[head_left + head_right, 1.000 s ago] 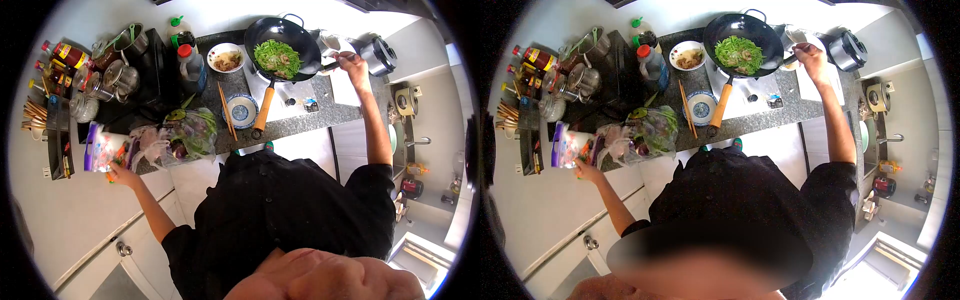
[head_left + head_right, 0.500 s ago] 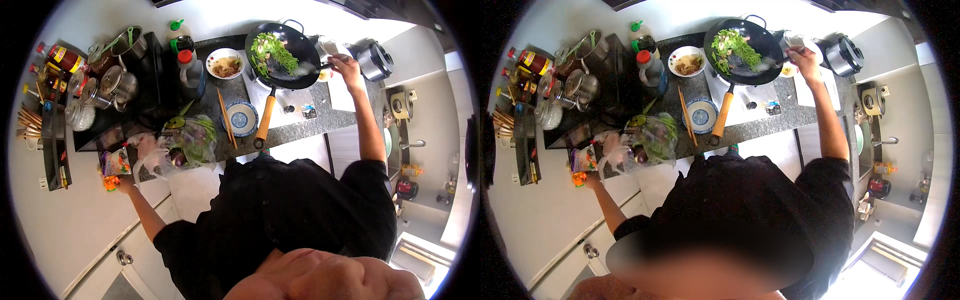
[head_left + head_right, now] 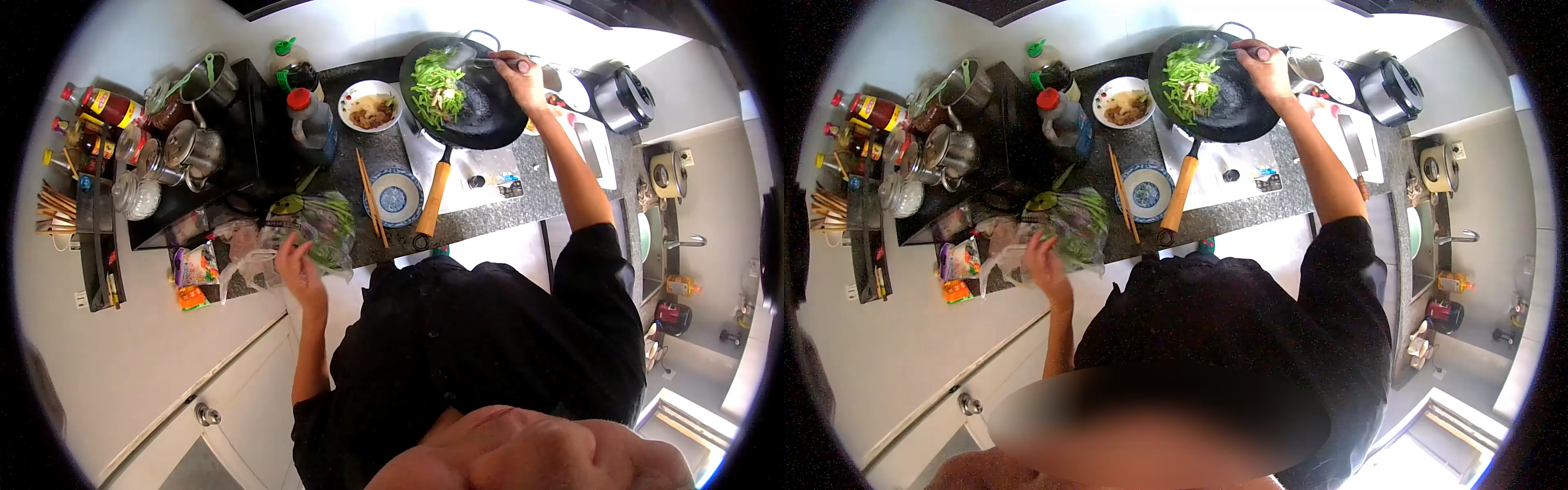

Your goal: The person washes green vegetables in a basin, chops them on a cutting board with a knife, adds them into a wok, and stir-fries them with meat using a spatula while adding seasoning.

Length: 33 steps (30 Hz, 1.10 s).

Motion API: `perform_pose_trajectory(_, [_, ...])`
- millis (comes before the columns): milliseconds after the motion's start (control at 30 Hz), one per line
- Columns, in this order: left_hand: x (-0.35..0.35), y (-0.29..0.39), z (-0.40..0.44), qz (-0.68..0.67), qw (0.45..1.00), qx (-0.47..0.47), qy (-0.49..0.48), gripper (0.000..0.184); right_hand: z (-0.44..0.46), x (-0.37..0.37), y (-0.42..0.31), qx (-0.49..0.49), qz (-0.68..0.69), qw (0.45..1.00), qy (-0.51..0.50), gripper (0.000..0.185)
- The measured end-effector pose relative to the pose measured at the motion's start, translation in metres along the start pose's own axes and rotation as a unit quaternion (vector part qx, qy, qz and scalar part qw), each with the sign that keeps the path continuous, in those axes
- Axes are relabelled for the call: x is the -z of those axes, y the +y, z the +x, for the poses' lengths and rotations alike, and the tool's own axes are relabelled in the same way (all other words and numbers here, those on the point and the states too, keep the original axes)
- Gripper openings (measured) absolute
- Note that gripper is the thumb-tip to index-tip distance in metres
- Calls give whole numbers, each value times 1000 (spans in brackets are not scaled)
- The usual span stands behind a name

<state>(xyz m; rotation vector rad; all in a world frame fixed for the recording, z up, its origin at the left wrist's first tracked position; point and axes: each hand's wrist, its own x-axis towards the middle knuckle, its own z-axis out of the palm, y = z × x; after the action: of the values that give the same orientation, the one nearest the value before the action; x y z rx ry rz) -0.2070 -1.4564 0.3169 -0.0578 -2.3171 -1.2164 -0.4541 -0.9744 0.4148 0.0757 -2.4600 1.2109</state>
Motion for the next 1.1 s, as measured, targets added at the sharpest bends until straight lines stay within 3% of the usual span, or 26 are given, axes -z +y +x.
perform_pose_trajectory(100, [-31, 12, 7, -85, 994, 15, -70, 22, -3, -5, 23, -20, 20, 999, 28, 19])
perform_pose_trajectory(167, [-50, 17, 11, -132, 986, 23, -100, 20, -10, 10, 19, -129, 134, 982, -21, 19])
perform_pose_trajectory(233, [-73, 18, 10, -209, 936, 130, -252, 20, -20, 43, -11, -135, 122, 983, -22, 21])
perform_pose_trajectory(267, [-89, 17, 6, -211, 935, 132, -253, 20, -25, 61, -27, -151, 93, 983, -45, 27])
perform_pose_trajectory(333, [-123, 19, -4, -350, 844, 225, -338, 30, -43, 90, -61, -170, 60, 981, -77, 35])
perform_pose_trajectory(367, [-136, 28, -5, -350, 843, 227, -338, 30, -52, 98, -72, -171, 56, 980, -87, 36])
perform_pose_trajectory(433, [-158, 47, -4, -364, 756, 352, -415, 42, -67, 93, -77, -203, 104, 971, -71, 31])
perform_pose_trajectory(467, [-168, 50, -4, -364, 756, 353, -415, 42, -72, 81, -61, -214, 137, 964, -75, 31])
perform_pose_trajectory(533, [-188, 51, -5, -492, 586, 433, -476, 42, -81, 40, -18, -205, 204, 956, -47, 30])
perform_pose_trajectory(600, [-196, 54, -9, -501, 579, 445, -465, 40, -87, -1, -2, -175, 312, 933, 24, 29])
perform_pose_trajectory(700, [-190, 61, -8, -505, 575, 455, -455, 34, -92, 10, -6, -173, 324, 924, 104, 30])
perform_pose_trajectory(767, [-177, 67, -1, -507, 576, 456, -450, 30, -94, 51, -16, -160, 242, 955, 59, 29])
perform_pose_trajectory(900, [-171, 64, 4, -514, 573, 459, -443, 35, -103, 94, -70, -239, 75, 966, -60, 25])
perform_pose_trajectory(967, [-171, 62, 5, -502, 581, 456, -450, 35, -102, 70, -49, -205, 65, 975, -59, 23])
perform_pose_trajectory(1100, [-168, 64, 4, -500, 586, 457, -445, 33, -65, 2, 25, -97, 63, 993, 36, 18])
